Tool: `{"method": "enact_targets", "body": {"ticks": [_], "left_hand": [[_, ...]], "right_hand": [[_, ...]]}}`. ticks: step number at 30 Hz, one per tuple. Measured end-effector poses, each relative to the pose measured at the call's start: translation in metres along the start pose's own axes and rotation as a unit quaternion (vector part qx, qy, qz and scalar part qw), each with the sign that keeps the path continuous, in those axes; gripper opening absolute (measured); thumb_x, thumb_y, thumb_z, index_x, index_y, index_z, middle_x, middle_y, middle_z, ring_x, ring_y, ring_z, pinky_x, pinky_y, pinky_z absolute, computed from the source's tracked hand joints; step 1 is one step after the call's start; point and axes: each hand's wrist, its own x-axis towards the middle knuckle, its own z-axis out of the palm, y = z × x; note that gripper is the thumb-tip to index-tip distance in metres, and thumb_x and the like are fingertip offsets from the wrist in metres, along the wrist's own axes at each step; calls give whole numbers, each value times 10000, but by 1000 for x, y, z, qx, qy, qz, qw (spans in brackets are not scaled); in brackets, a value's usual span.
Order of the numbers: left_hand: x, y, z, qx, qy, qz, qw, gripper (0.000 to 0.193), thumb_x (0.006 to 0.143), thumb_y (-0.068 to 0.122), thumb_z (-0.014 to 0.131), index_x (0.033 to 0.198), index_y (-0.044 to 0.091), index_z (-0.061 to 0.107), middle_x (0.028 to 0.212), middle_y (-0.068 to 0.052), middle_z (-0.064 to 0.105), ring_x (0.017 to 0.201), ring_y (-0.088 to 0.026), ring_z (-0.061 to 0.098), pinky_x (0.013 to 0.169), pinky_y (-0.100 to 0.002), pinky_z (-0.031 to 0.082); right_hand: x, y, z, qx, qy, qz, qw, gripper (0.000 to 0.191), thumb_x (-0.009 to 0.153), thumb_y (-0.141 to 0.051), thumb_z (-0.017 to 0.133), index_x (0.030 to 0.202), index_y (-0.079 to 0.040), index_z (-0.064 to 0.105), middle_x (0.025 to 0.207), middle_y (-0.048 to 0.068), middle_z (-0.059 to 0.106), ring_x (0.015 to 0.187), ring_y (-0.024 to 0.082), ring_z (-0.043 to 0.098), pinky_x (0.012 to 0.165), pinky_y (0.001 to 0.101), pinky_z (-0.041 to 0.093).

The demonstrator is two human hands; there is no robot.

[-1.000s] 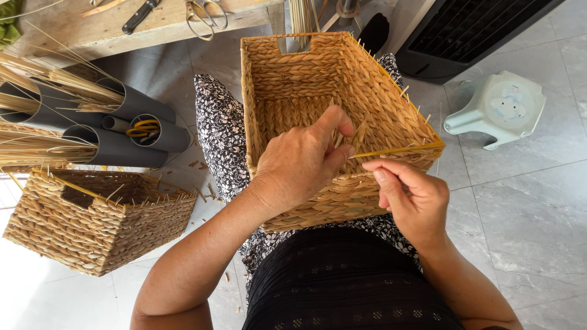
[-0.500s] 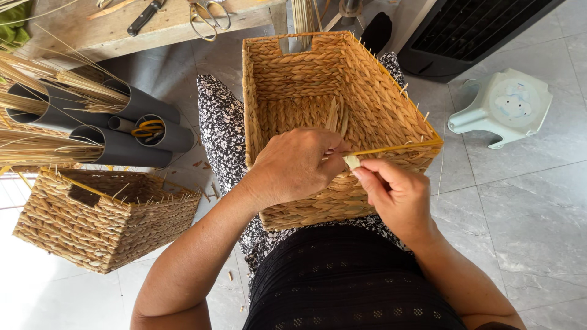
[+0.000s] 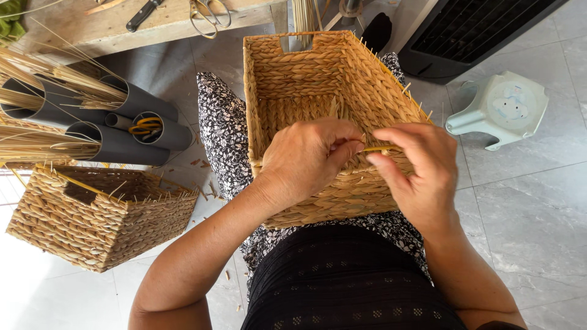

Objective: The person sits on the floor with a water hyacinth basket on their lap and weaves a long split cane strip along the basket's rim, threading and tightening it around the edge. They briefly use scissors to trim the strip and continue tucking and securing the weave along the rim.

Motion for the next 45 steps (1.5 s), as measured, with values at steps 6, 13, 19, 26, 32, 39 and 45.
{"method": "enact_targets", "body": {"ticks": [6,13,19,26,32,39,45], "left_hand": [[0,3,-3,-4,3,-55,998,182,1016,281,646,1080,113,619,730,-67,729,698,-294,750,620,-426,564],[-20,-3,7,92,-52,6,994,263,979,288,680,1124,79,616,699,-57,701,576,-245,703,558,-400,565],[-45,-11,26,203,98,171,959,191,1019,274,728,957,98,683,736,-3,630,666,-158,660,781,-319,584],[-36,-40,16,292,165,254,907,253,1033,324,725,1109,83,735,709,50,559,642,-90,614,991,-309,558],[-19,-65,30,277,171,247,913,266,1014,324,723,1129,84,736,710,46,572,660,-92,634,1019,-315,555],[-29,-59,52,187,144,181,955,242,972,191,709,1195,97,708,1039,4,730,911,-122,728,1010,-317,544],[-31,-57,57,174,143,211,951,210,947,166,728,1147,109,703,1091,-15,732,892,-144,723,981,-343,540]], "right_hand": [[0,13,25,44,-55,33,997,241,844,-197,893,933,-77,704,880,8,702,815,192,617,856,372,394],[-21,22,35,80,-2,21,997,131,913,-102,801,861,-68,685,833,6,679,776,169,607,851,357,365],[-27,13,23,86,-1,-25,996,78,887,-94,796,933,-123,740,927,-25,732,808,140,654,835,305,368],[-18,27,47,54,21,-111,992,118,857,-120,793,972,-124,764,961,-31,739,835,126,667,820,327,341],[-21,39,67,38,19,-65,997,90,871,-85,779,951,-117,753,961,-25,742,837,136,678,830,325,354],[-5,50,35,128,-173,39,976,75,907,-163,728,902,-90,712,941,31,771,793,160,722,704,330,483],[72,105,62,58,-485,108,866,234,922,-241,643,1109,-163,760,920,47,787,777,210,745,724,387,577]]}}
